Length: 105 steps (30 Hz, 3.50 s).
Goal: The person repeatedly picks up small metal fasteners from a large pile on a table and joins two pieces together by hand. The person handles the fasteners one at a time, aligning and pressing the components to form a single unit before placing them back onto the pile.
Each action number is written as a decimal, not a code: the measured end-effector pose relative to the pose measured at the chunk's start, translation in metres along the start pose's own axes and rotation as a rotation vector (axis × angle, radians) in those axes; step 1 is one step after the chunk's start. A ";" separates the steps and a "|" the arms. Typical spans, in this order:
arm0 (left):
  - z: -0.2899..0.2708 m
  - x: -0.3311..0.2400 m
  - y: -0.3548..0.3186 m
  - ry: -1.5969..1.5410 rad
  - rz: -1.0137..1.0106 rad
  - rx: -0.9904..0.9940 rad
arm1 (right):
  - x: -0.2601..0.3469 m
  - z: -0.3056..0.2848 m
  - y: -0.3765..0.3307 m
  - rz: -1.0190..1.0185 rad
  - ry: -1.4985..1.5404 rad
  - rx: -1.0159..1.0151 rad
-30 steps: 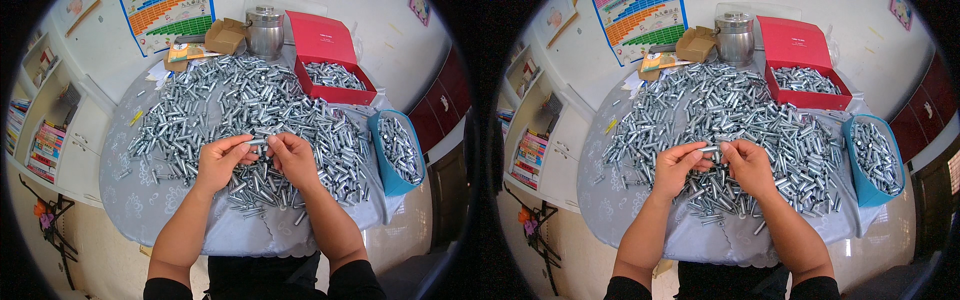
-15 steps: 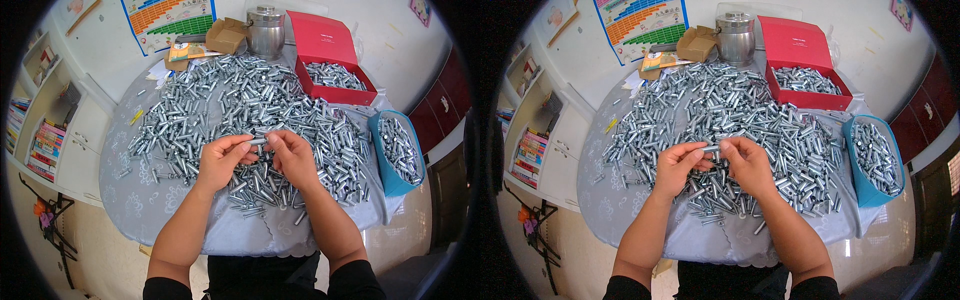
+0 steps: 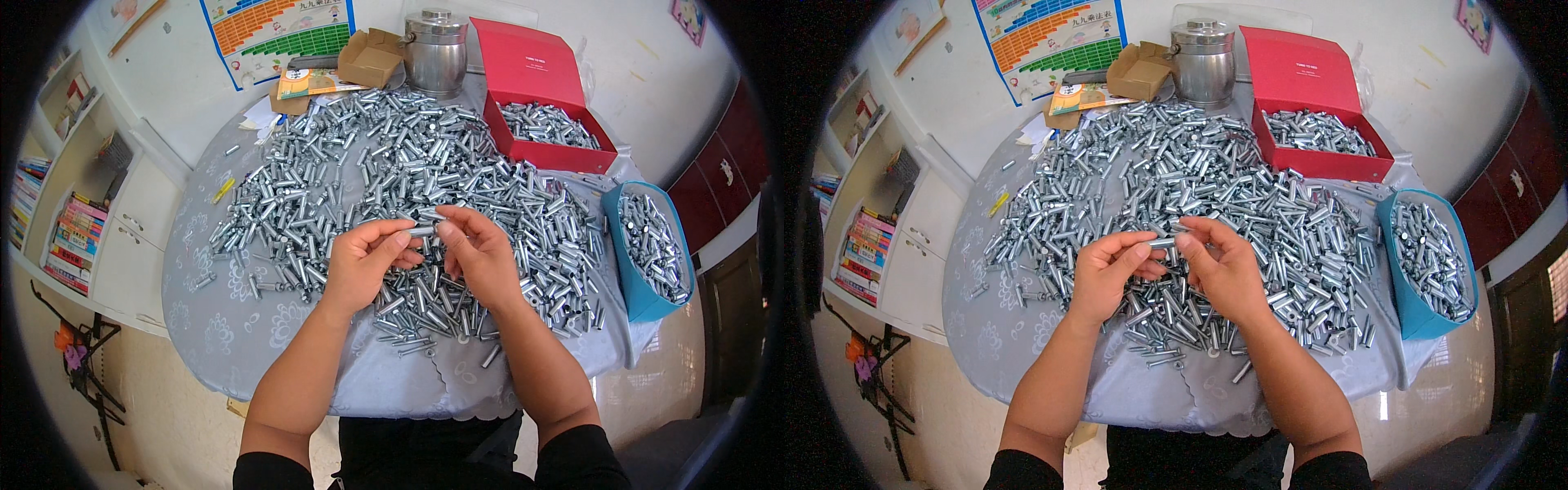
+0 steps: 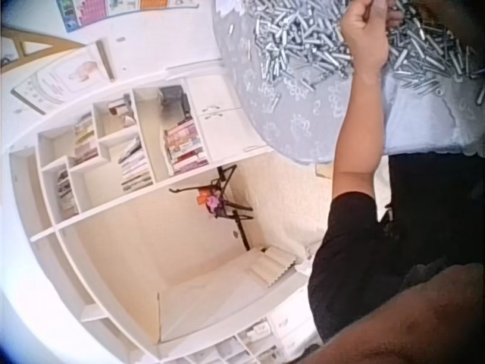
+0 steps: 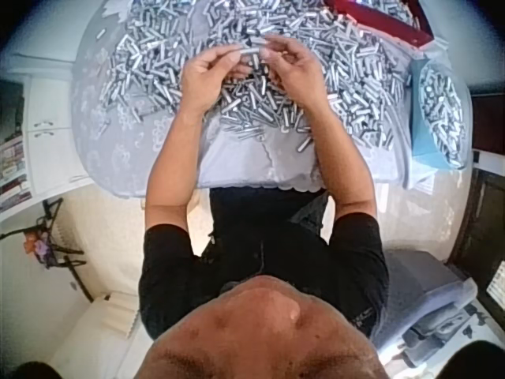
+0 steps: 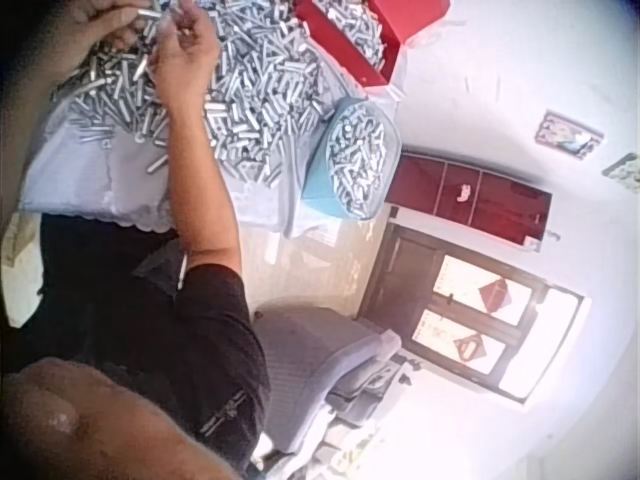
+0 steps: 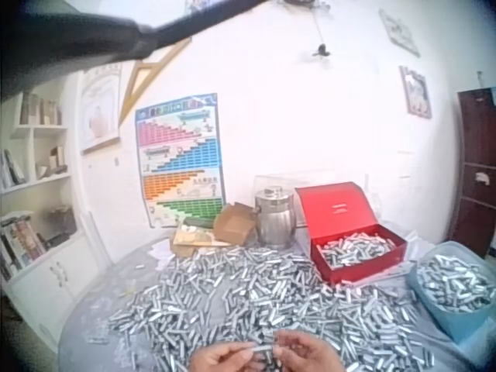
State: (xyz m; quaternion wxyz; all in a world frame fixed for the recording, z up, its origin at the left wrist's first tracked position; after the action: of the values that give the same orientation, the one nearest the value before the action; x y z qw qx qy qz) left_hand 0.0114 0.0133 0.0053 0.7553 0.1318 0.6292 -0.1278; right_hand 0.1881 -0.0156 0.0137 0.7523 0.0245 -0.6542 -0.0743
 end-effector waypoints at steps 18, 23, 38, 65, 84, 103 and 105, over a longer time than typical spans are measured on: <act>0.001 0.002 0.001 0.061 0.026 -0.026 | -0.003 -0.005 0.001 0.059 -0.052 0.019; -0.001 0.001 0.000 0.042 0.044 -0.028 | -0.006 -0.001 0.001 -0.034 -0.010 0.029; 0.000 0.000 0.001 0.029 0.032 -0.032 | -0.003 -0.003 0.000 -0.033 -0.010 0.027; -0.001 -0.001 0.001 0.002 -0.020 -0.054 | -0.005 -0.002 -0.003 -0.178 -0.359 -0.011; -0.007 -0.004 0.001 -0.034 -0.004 -0.111 | 0.003 -0.009 0.002 0.010 0.000 -0.157; -0.007 -0.008 0.001 0.085 0.062 -0.252 | 0.000 -0.007 0.001 -0.004 -0.035 -0.165; -0.021 -0.012 0.003 0.149 0.123 -0.419 | -0.002 -0.013 0.004 -0.099 0.050 -0.326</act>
State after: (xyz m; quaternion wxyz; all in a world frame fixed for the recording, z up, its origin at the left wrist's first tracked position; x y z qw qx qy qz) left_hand -0.0086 0.0240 0.0137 0.7239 0.0195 0.6869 0.0619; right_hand 0.2013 -0.0119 0.0105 0.7578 -0.0639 -0.6125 -0.2156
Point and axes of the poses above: each hand's wrist, its own y-axis towards the middle knuckle, its own z-axis out of the palm, x = y × z, the point moved 2 cm from there along y, towards the middle knuckle, and after that the axes turned 6 degrees about -z, right-handed, at the moved point
